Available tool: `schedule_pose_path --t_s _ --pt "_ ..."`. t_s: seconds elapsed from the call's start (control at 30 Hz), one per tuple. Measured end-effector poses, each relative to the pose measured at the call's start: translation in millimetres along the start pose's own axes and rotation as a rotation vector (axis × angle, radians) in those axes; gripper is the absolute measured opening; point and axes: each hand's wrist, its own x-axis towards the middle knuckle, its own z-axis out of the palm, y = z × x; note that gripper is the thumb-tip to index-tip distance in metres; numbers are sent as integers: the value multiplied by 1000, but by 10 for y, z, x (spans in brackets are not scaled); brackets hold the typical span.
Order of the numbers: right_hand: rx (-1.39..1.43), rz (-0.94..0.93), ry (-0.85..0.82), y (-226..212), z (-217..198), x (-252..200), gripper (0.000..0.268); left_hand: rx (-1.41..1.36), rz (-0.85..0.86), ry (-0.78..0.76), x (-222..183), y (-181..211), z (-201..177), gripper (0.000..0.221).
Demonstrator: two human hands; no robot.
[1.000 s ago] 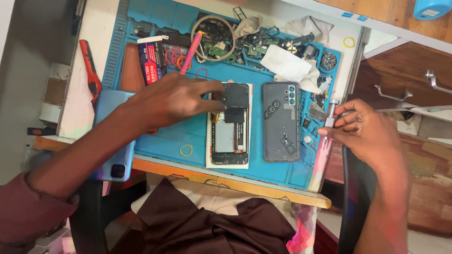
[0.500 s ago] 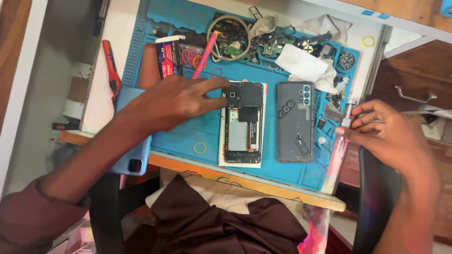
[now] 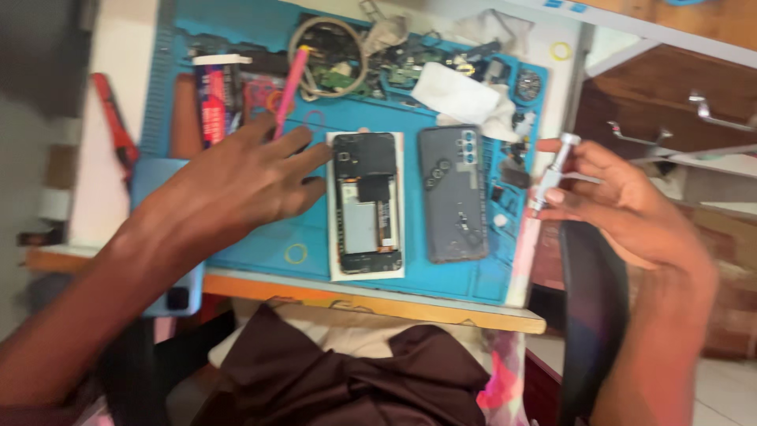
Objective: The person prepares a new mobile screen assembly and applies adhesive from a syringe onto the internal frame of a disassembled smartphone.
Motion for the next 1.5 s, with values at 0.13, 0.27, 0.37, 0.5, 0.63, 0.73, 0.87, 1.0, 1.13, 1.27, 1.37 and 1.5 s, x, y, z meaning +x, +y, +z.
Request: schedule_pose_path --t_s 0.13,0.27,0.37,0.5,0.63,0.73,0.87,1.0,1.13,1.27,1.37,1.5 --pt "152 -56 18 -188 239 9 38 45 11 214 -15 162 71 62" --pt "202 -178 -24 -214 483 77 55 -225 -52 242 62 474 155 55" --pt "82 -242 42 -195 672 135 77 -361 -94 359 165 630 212 39" --pt "-26 -274 74 -195 780 150 74 -397 -72 439 363 862 230 43" --pt "-41 -325 122 -186 846 174 74 -473 27 523 464 1032 175 40" --pt "-81 -395 107 -153 888 170 70 -464 70 502 542 1085 214 37" --pt "-166 -422 100 -141 936 160 68 -481 63 494 595 1101 313 36" --pt "-194 -357 76 -178 914 153 66 -514 55 509 597 1110 351 36" --pt "-211 -322 13 -220 864 151 65 -535 49 512 609 1115 364 36" --pt "-260 -251 23 -257 891 130 66 -538 53 507 594 1108 376 37" --pt "-323 -264 25 -273 894 116 68 -549 56 507 604 1107 390 37" --pt "-274 -278 -13 -281 803 83 71 -553 52 508 594 1105 397 38"
